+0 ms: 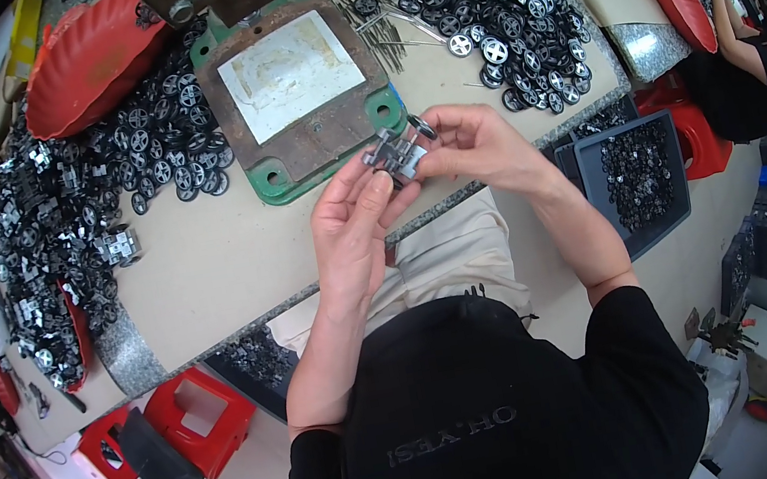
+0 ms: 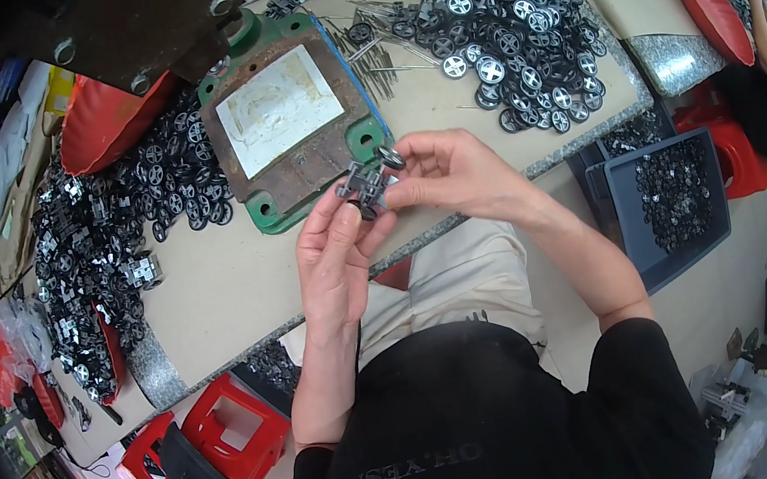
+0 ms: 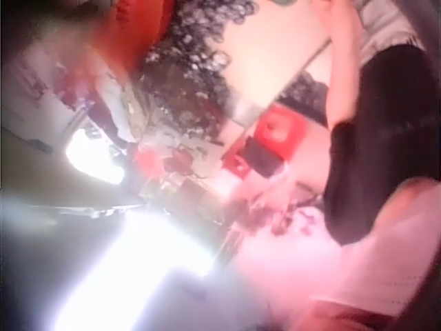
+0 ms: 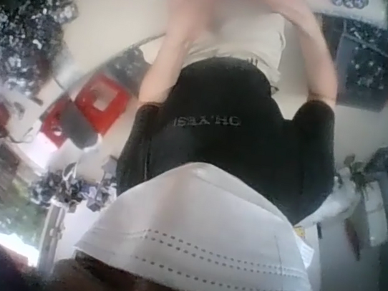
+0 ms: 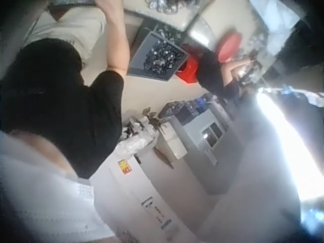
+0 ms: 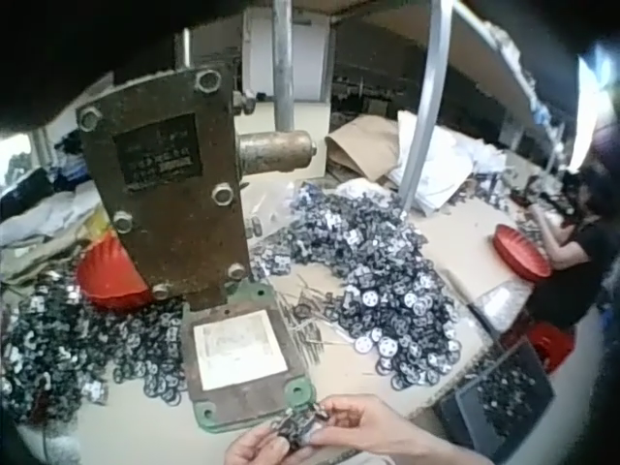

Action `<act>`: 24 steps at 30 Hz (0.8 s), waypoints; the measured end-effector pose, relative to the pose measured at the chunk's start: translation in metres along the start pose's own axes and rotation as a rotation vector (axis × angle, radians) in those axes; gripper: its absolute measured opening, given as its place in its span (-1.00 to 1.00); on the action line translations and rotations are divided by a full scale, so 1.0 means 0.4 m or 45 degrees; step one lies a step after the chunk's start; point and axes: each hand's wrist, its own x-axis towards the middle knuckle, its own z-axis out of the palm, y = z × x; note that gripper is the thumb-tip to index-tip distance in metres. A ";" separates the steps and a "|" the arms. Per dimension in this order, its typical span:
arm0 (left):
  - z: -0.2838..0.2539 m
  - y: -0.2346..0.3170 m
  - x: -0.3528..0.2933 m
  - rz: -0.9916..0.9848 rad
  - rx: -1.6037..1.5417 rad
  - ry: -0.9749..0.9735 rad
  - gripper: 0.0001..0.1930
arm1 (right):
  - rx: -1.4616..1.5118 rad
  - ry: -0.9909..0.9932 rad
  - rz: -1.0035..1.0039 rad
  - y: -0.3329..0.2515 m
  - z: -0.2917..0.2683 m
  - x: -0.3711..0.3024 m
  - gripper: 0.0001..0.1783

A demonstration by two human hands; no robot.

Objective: The person assembles small metal components and plastic bases using a manual press machine.

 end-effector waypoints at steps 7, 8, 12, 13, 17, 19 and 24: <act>-0.012 0.087 -0.008 0.035 0.634 -0.115 -0.63 | -0.706 -0.126 -0.167 -0.102 0.015 0.018 -0.85; -0.005 0.105 -0.003 0.046 0.641 -0.108 -0.63 | -1.007 -0.181 -0.266 -0.122 0.022 0.026 -0.84; 0.018 0.163 0.046 0.298 0.978 -0.015 -0.77 | -0.733 -0.068 -0.450 -0.120 0.045 0.075 -0.69; 0.008 0.180 0.070 0.363 1.032 0.051 -0.77 | -0.691 -0.048 -0.437 -0.113 0.034 0.092 -0.64; -0.022 0.228 0.168 0.600 1.457 0.338 -0.74 | -0.850 0.159 -0.397 -0.108 0.021 0.107 -0.68; -0.055 0.218 0.210 0.678 1.478 0.363 -0.73 | -0.844 0.141 -0.365 -0.098 0.015 0.097 -0.70; -0.070 0.201 0.240 0.762 1.482 0.408 -0.69 | -0.854 0.143 -0.274 -0.062 -0.022 0.088 -0.74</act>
